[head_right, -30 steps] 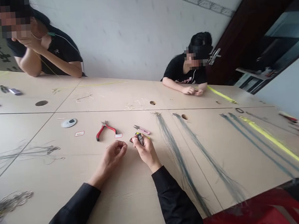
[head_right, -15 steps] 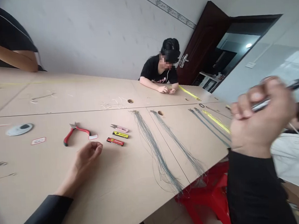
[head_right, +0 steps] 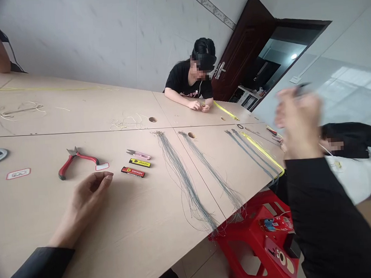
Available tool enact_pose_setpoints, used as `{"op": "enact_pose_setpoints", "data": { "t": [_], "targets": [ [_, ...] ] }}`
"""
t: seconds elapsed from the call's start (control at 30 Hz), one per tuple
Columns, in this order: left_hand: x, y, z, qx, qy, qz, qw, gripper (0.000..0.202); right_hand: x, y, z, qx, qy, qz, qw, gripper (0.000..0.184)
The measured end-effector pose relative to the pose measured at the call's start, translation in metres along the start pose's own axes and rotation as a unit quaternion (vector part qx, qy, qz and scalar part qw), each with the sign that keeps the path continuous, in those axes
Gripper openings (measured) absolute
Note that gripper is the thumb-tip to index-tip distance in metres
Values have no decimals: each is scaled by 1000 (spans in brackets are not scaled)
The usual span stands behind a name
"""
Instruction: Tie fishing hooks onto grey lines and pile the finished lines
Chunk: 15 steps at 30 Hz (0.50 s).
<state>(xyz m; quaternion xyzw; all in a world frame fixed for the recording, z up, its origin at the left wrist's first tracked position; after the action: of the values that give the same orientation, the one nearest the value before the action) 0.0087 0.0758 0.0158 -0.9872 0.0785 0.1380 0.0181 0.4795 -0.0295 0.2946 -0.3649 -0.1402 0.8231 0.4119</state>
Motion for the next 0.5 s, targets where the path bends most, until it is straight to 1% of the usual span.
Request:
{"op": "enact_pose_setpoints", "data": {
  "t": [0.07,0.1,0.2,0.27,0.37,0.43,0.5],
  "targets": [
    [-1,-1,3,-2,1,-8,1000,39,54,2,-32,64,46,66,995,15],
    [-1,-1,4,-6,0,-11,1000,40,85,5,-51,98,62,110,987,12],
    [-3,-1,5,-9,-6,-19,1000,41,163,13,-95,132,93,166,973,15],
    [-4,-2,6,-13,-3,-21,1000,42,206,15,-114,141,113,197,964,16],
    [-5,-5,10,-23,6,-24,999,43,257,10,-129,145,143,235,950,15],
    [-5,-7,14,-25,13,-27,999,44,282,5,-134,143,164,253,943,14],
    [-5,-8,18,-25,16,-30,999,43,304,-1,-137,137,184,265,936,15]
  ]
}}
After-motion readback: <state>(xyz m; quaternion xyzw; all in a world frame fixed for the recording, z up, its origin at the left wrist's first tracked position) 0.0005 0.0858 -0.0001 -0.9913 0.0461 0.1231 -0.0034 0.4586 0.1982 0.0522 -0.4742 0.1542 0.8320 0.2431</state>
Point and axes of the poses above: each hand's wrist, its own y-axis away from the middle knuckle, its own x-axis out of the palm, z = x × y, the point moved 7 cm from there along -y, towards the middle knuckle, and after that the axes turned 5 degrees about z, right-handed, at the moved point
